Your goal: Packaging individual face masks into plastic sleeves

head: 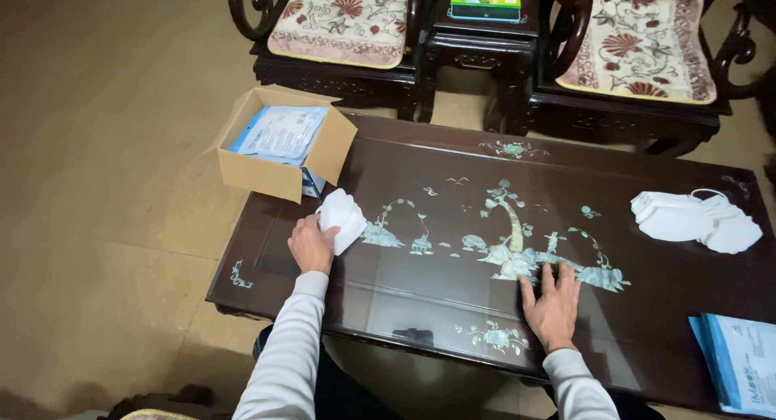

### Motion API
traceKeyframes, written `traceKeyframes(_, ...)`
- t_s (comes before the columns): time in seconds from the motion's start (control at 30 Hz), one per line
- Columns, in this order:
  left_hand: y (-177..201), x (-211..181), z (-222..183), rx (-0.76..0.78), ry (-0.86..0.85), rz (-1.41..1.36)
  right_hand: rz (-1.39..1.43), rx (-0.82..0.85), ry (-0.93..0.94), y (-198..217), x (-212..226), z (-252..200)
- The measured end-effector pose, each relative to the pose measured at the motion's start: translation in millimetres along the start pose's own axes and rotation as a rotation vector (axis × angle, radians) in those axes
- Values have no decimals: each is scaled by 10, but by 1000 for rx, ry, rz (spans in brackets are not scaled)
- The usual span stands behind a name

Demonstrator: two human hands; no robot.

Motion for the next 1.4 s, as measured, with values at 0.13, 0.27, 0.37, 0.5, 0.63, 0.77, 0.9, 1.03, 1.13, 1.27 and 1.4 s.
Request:
traceKeyframes(0.13, 385, -515, -337, -96, -217, -207, 227, -95, -124, 1, -77, -41)
traceKeyframes(0.27, 418, -1241, -884, 99, -231, -701, 447, -164, -256, 380, 441, 75)
traceKeyframes(0.37, -110, -1508, -1163, 330, -19, -819, 960, -53, -320, 729, 1059, 220)
traceKeyframes(0.5, -633, -1748, -1352, 485, 191, -1022, 1514, 333, -479, 538, 1334, 295)
traceKeyframes(0.63, -220, -2228, -1539, 783, 536, -1336, 1435, 380, -658, -413, 959, 381)
traceKeyframes(0.77, -1104, -1900, -1551, 824, 482, -1276, 1353, 384, -693, -421, 933, 374)
traceKeyframes(0.9, -1117, -1933, -1544, 773, 493, -1271, 1402, 510, -640, -262, 964, 374)
traceKeyframes(1.03, -1102, -1906, -1544, 831, 493, -1258, 1422, 498, -657, -244, 958, 369)
traceKeyframes(1.13, -935, -1953, -1540, 852, 472, -1242, 1438, 516, -633, -241, 938, 332)
traceKeyframes(1.27, -951, -1918, -1571, 859, 477, -1226, 1462, 546, -631, -126, 897, 293)
traceKeyframes(1.4, -1095, -1778, -1530, 835, 504, -1228, 1607, 591, -733, -464, 577, 335)
Point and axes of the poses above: each hand's wrist, its own z-axis towards the middle knuckle, its own y-axis out of the back of the hand, x = y × z, the point moved 1 cm from there along z, towards the middle knuckle, and after that the axes turned 6 degrees about x, right-handed, at the moved point
